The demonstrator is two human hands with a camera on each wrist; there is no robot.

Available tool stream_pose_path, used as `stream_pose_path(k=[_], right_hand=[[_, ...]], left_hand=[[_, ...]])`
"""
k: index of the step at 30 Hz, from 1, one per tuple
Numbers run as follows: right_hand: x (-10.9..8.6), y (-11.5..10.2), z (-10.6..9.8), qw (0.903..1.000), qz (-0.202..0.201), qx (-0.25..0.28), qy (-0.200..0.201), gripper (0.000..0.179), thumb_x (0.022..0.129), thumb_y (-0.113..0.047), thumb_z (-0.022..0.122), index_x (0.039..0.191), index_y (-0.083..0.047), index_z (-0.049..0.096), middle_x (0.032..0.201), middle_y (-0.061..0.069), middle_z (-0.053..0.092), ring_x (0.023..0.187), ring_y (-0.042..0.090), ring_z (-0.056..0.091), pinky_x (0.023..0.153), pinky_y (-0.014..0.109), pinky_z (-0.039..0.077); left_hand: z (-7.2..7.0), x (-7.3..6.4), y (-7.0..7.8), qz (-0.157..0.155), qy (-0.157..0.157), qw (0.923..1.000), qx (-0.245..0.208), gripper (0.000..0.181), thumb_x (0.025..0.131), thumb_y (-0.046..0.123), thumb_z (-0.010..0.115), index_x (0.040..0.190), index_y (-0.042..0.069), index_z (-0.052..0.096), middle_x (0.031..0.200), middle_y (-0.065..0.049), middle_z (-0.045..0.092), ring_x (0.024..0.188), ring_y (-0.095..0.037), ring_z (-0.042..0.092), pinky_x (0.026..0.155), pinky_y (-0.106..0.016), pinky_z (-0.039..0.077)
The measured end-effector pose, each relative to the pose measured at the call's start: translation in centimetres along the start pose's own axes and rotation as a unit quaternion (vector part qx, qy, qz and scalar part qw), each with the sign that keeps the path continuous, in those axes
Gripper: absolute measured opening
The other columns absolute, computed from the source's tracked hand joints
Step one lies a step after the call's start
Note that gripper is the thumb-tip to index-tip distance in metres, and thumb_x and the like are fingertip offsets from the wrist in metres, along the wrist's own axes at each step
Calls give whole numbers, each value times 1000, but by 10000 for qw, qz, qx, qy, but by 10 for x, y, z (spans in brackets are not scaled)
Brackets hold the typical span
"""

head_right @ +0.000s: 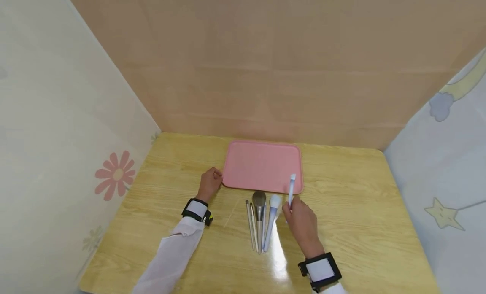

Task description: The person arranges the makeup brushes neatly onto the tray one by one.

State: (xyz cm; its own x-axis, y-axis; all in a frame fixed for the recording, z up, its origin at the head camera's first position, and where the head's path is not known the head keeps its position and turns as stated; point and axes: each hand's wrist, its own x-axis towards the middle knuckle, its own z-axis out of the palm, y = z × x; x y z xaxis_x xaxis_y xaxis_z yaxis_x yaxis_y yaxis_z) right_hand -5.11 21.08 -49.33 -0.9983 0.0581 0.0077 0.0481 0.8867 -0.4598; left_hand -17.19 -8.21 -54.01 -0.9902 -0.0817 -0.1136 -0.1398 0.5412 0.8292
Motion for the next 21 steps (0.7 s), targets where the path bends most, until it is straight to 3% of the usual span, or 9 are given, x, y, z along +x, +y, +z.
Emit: stream_pose_path(k=[12, 21], right_hand=[[29, 19, 1, 9991, -328, -212, 163, 28, 98, -21, 53, 76, -5, 47, 56, 2, 44, 45, 13, 39, 39, 26, 29], [45, 28, 2, 9993, -255, -253, 121, 28, 98, -23, 55, 79, -4, 48, 58, 4, 47, 47, 15, 42, 41, 29, 31]], left_hand=[[7, 7, -8, -9, 115, 9994, 332, 4, 90, 3, 63, 90, 0, 66, 86, -11, 67, 71, -18, 57, 61, -28, 46], [9, 8, -7, -105, 26, 9996, 259, 4, 89, 0, 64, 85, 2, 63, 84, -11, 65, 70, -18, 55, 59, -27, 44]])
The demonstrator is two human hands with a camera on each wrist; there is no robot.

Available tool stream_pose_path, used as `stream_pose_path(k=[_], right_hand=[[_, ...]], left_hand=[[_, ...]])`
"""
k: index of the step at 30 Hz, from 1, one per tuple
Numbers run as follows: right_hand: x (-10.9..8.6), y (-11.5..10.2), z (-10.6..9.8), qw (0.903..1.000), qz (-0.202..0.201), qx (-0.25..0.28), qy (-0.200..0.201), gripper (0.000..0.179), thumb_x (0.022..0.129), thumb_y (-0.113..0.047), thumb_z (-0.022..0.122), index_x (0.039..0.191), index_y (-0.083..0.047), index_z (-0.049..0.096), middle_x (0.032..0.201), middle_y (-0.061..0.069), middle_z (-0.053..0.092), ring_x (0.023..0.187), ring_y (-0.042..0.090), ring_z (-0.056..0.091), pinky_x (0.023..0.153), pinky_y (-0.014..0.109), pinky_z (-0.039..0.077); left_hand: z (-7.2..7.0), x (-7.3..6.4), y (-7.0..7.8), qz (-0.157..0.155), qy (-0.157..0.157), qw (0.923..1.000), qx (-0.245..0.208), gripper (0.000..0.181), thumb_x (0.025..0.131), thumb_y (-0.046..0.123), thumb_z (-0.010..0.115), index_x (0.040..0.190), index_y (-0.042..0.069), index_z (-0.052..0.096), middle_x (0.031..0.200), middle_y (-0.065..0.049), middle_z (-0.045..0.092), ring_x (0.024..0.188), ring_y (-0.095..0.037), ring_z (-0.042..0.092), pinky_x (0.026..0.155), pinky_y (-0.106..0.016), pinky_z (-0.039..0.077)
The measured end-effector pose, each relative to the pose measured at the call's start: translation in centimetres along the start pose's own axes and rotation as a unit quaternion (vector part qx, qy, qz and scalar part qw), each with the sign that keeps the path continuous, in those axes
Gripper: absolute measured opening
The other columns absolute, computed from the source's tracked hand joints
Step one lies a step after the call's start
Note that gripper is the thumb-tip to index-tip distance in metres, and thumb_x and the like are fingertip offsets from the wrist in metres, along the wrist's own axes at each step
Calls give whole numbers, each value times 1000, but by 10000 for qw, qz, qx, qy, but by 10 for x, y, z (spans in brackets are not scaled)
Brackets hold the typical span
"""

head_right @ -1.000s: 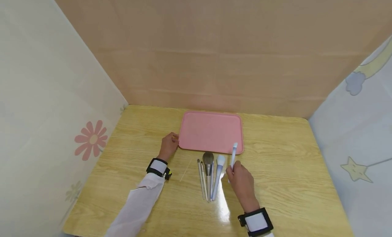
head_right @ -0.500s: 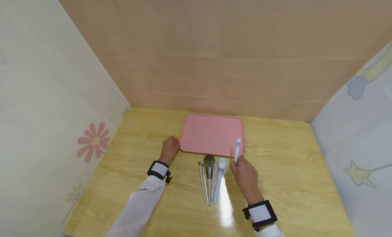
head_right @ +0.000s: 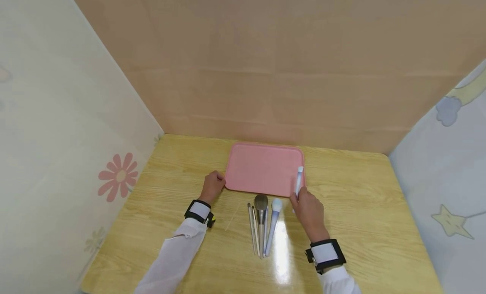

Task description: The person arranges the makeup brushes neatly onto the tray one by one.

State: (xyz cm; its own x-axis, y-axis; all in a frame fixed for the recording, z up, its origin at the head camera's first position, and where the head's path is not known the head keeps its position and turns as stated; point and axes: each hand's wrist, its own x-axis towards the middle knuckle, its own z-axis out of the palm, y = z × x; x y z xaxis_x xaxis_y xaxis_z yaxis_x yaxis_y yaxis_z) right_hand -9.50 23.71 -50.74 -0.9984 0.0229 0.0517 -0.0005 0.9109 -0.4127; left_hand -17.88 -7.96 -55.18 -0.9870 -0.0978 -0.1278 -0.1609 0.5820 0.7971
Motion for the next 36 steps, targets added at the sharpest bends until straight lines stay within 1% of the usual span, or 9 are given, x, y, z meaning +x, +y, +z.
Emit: stream_pose_path(k=[7, 11, 15, 21, 26, 30, 36], right_hand=[[8, -3, -1, 9999, -87, 67, 53, 28, 98, -23, 53, 78, -5, 47, 58, 4, 46, 47, 15, 41, 41, 29, 30], [16, -2, 0, 9999, -99, 2, 135, 27, 98, -23, 54, 78, -5, 47, 59, 4, 45, 48, 16, 41, 42, 30, 29], [24, -1, 0, 9999, -102, -56, 111, 28, 98, -23, 53, 78, -5, 46, 59, 4, 45, 48, 17, 41, 42, 30, 29], [36, 0, -2, 9995, -130, -188, 195, 28, 98, -22, 52, 76, -5, 46, 59, 6, 46, 48, 19, 43, 42, 31, 30], [47, 2, -2, 9993, -151, -276, 224, 28, 98, -21, 52, 76, -4, 46, 58, 7, 47, 47, 20, 44, 41, 32, 31], [55, 5, -3, 9989, -175, -332, 279, 28, 97, -20, 52, 76, -3, 46, 59, 8, 48, 47, 22, 46, 41, 34, 33], [63, 8, -4, 9993, -73, -322, 153, 28, 97, -22, 50, 77, -3, 46, 62, 10, 51, 50, 24, 50, 43, 37, 36]], left_hand=[[-2, -2, 2, -17, 6, 10000, 58, 5, 88, -2, 64, 85, 1, 62, 83, -12, 63, 70, -19, 54, 59, -28, 43], [-2, -1, 1, 51, 38, 9997, 235, 4, 89, -1, 63, 85, 1, 62, 83, -11, 63, 70, -18, 54, 59, -27, 43], [-2, 1, 2, 97, 59, 9993, 352, 4, 89, 0, 63, 85, 2, 62, 83, -11, 63, 70, -17, 54, 59, -26, 43], [-2, 0, 3, 101, 46, 9997, 220, 3, 89, 0, 63, 86, 1, 62, 82, -12, 63, 69, -18, 55, 59, -28, 44], [1, 1, -1, 64, 26, 9996, 284, 3, 89, 0, 63, 86, 2, 62, 82, -11, 63, 69, -17, 55, 58, -27, 43], [3, 2, 0, 30, -12, 9996, 272, 3, 90, 1, 63, 87, 1, 63, 83, -12, 64, 69, -18, 55, 59, -28, 44], [4, 2, 2, 23, -43, 9996, 268, 3, 90, 2, 62, 88, 0, 63, 83, -12, 64, 70, -18, 54, 59, -28, 44]])
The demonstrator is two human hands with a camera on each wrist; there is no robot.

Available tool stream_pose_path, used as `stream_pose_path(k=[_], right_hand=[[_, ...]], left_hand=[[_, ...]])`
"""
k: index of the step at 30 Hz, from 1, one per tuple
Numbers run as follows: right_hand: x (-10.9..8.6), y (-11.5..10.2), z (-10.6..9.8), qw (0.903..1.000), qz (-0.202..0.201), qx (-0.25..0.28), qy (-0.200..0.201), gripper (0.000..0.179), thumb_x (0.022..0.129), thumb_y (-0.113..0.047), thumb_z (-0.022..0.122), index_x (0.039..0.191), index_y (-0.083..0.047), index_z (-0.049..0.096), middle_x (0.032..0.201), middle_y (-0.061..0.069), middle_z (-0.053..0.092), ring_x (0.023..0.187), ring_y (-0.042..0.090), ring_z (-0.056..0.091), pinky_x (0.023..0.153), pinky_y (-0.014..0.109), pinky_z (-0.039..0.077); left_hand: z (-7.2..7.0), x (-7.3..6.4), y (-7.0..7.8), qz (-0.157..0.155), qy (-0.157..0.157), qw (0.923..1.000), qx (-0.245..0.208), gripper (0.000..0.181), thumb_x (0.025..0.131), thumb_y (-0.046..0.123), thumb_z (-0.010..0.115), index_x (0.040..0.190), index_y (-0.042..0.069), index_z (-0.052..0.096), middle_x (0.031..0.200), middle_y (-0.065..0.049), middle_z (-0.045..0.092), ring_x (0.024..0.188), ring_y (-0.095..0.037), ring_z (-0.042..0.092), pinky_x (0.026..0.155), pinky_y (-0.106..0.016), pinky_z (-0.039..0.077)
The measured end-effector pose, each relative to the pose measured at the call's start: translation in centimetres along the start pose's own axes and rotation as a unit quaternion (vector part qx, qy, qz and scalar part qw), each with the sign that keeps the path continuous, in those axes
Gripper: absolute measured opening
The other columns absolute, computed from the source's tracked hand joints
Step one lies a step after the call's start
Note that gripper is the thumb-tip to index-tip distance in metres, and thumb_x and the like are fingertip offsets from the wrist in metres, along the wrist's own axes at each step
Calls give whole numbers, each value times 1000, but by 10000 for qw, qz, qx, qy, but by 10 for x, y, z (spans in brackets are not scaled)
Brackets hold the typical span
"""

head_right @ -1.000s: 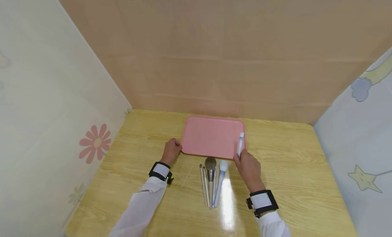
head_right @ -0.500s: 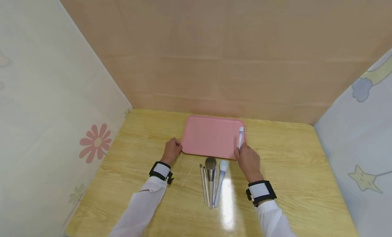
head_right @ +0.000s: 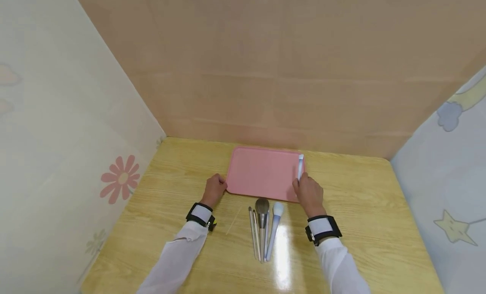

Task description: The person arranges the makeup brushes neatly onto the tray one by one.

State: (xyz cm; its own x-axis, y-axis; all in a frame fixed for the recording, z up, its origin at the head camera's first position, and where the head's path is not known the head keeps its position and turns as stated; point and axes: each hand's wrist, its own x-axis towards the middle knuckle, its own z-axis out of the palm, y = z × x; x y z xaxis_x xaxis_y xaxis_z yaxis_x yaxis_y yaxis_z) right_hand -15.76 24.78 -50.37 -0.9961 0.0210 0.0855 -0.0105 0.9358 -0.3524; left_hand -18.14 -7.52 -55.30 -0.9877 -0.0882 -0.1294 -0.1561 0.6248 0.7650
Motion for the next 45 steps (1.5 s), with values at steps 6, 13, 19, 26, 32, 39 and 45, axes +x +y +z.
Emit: stream_pose_path(k=[6, 13, 19, 26, 32, 39, 45], right_hand=[[6, 3, 8, 10000, 71, -9, -40, 26, 98, -20, 48, 81, -1, 47, 65, 14, 54, 52, 27, 52, 45, 41, 39], [11, 5, 17, 9999, 78, -44, -46, 26, 99, -18, 48, 86, 4, 50, 68, 20, 57, 54, 31, 56, 46, 45, 42], [17, 12, 20, 9998, 90, -117, -97, 26, 99, -17, 49, 88, 6, 51, 69, 21, 58, 55, 33, 57, 46, 46, 43], [25, 19, 24, 9992, 206, -263, -204, 28, 99, -19, 49, 92, 8, 52, 74, 25, 61, 61, 38, 62, 51, 50, 46], [28, 20, 27, 9989, 230, -295, -298, 30, 99, -20, 49, 93, 9, 52, 75, 26, 62, 62, 39, 62, 51, 49, 47], [29, 19, 31, 9989, 258, -215, -321, 29, 100, -19, 48, 93, 9, 50, 74, 25, 61, 61, 38, 61, 52, 50, 46], [30, 17, 33, 9992, 213, -228, -235, 28, 99, -19, 51, 91, 8, 50, 72, 24, 60, 60, 37, 61, 52, 50, 47]], left_hand=[[0, 1, -3, 104, 72, 9999, 44, 3, 87, 1, 63, 85, 0, 62, 78, -10, 62, 67, -18, 53, 57, -28, 43], [0, 2, -5, -4, 16, 10000, 23, 4, 88, 2, 64, 85, 1, 62, 79, -9, 62, 68, -17, 53, 57, -26, 42], [1, 4, -4, 62, 17, 10000, -26, 4, 88, 0, 64, 85, 1, 62, 80, -10, 61, 68, -18, 53, 58, -28, 43], [3, 5, -5, 150, 98, 9998, 1, 4, 88, 1, 64, 85, 2, 62, 79, -9, 61, 68, -17, 53, 58, -27, 43], [6, 5, -8, 184, 116, 9997, -68, 4, 87, 0, 64, 84, 1, 63, 79, -9, 60, 67, -18, 53, 57, -28, 43], [7, 7, -9, 257, 126, 9996, -22, 4, 87, 1, 64, 84, 1, 63, 80, -8, 60, 67, -17, 53, 57, -27, 43], [4, 5, -8, 429, 102, 9988, -205, 4, 87, -1, 64, 84, -3, 61, 78, -11, 60, 65, -17, 52, 56, -27, 42]])
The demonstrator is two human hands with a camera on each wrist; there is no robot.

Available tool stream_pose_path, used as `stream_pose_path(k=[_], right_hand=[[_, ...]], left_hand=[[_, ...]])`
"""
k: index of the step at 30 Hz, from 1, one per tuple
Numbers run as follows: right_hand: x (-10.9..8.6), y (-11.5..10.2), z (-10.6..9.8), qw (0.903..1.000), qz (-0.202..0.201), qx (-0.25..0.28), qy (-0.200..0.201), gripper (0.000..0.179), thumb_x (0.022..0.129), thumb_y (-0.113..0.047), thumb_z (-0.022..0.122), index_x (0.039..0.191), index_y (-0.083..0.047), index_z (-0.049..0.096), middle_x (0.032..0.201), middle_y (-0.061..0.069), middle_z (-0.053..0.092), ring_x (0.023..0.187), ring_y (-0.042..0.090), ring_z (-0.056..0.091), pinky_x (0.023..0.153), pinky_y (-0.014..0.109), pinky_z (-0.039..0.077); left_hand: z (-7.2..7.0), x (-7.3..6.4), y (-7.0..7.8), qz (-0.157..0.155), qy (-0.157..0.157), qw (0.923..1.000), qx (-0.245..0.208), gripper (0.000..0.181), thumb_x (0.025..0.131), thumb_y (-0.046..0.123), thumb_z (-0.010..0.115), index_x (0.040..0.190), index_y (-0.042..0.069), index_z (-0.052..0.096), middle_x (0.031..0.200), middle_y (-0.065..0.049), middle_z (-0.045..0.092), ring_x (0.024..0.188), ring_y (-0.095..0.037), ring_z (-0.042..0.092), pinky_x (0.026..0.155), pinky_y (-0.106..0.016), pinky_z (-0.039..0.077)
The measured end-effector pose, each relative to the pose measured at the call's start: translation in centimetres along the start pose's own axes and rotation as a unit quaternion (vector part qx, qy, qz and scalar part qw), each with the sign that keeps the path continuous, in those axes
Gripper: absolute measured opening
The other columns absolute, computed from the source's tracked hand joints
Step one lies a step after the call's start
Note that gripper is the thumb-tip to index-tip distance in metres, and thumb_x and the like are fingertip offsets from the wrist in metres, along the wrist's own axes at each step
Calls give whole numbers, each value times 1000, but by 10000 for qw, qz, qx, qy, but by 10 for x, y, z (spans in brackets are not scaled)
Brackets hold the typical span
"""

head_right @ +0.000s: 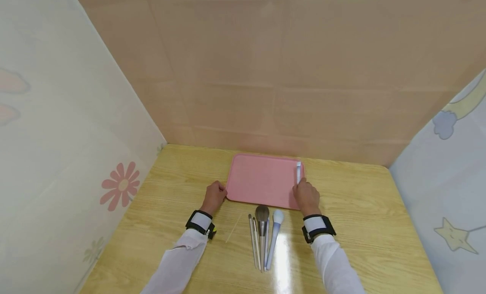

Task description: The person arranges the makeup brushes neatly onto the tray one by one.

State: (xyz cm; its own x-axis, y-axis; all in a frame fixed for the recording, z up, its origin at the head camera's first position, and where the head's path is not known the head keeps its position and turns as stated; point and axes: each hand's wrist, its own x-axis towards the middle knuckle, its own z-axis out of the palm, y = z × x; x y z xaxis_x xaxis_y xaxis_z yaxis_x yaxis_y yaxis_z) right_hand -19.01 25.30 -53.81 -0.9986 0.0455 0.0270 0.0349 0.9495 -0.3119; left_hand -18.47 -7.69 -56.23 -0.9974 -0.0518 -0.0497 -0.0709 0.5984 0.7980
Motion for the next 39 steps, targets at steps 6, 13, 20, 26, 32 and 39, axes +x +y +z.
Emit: stream_pose_path(k=[6, 13, 20, 26, 32, 39], right_hand=[[1, -1, 0, 10000, 3, -45, 21, 27, 99, -19, 53, 91, 7, 51, 71, 22, 59, 59, 34, 60, 50, 47, 47], [3, 1, 0, 10000, -9, -34, -49, 27, 99, -18, 54, 91, 8, 50, 71, 21, 58, 58, 32, 60, 50, 45, 46], [5, 1, 3, 9998, 104, 73, -150, 26, 98, -16, 53, 92, 9, 50, 74, 24, 59, 62, 35, 62, 52, 47, 48], [7, 2, 8, 9997, 95, 227, -52, 24, 97, -14, 54, 90, 9, 50, 72, 25, 59, 60, 34, 61, 51, 47, 47], [7, 2, 11, 9996, 107, 234, -65, 24, 96, -14, 56, 89, 9, 51, 72, 25, 59, 60, 34, 61, 50, 46, 47], [6, 1, 12, 9995, 191, 206, -164, 24, 96, -14, 56, 89, 9, 51, 72, 24, 59, 59, 33, 61, 50, 45, 46]], left_hand=[[-1, -1, 3, -5, -39, 10000, -22, 4, 89, -1, 62, 86, -4, 62, 82, -13, 61, 67, -17, 52, 57, -27, 43], [-3, -2, 5, -91, -53, 9999, -83, 4, 89, -2, 62, 86, -3, 62, 81, -13, 61, 67, -18, 52, 57, -28, 42], [-3, -3, 4, -70, -36, 9999, -123, 4, 89, -2, 63, 85, -2, 61, 80, -12, 60, 67, -18, 51, 58, -28, 42], [1, -1, 1, -170, -33, 9998, -69, 4, 90, -1, 62, 86, -1, 61, 81, -11, 60, 68, -17, 52, 58, -27, 43], [2, -2, 0, -156, 22, 9999, -64, 4, 89, -2, 63, 86, -2, 60, 80, -11, 59, 67, -18, 52, 57, -28, 43], [2, -1, -1, -157, 43, 9999, 8, 6, 89, -2, 63, 84, 0, 60, 79, -10, 59, 67, -17, 51, 57, -26, 41]])
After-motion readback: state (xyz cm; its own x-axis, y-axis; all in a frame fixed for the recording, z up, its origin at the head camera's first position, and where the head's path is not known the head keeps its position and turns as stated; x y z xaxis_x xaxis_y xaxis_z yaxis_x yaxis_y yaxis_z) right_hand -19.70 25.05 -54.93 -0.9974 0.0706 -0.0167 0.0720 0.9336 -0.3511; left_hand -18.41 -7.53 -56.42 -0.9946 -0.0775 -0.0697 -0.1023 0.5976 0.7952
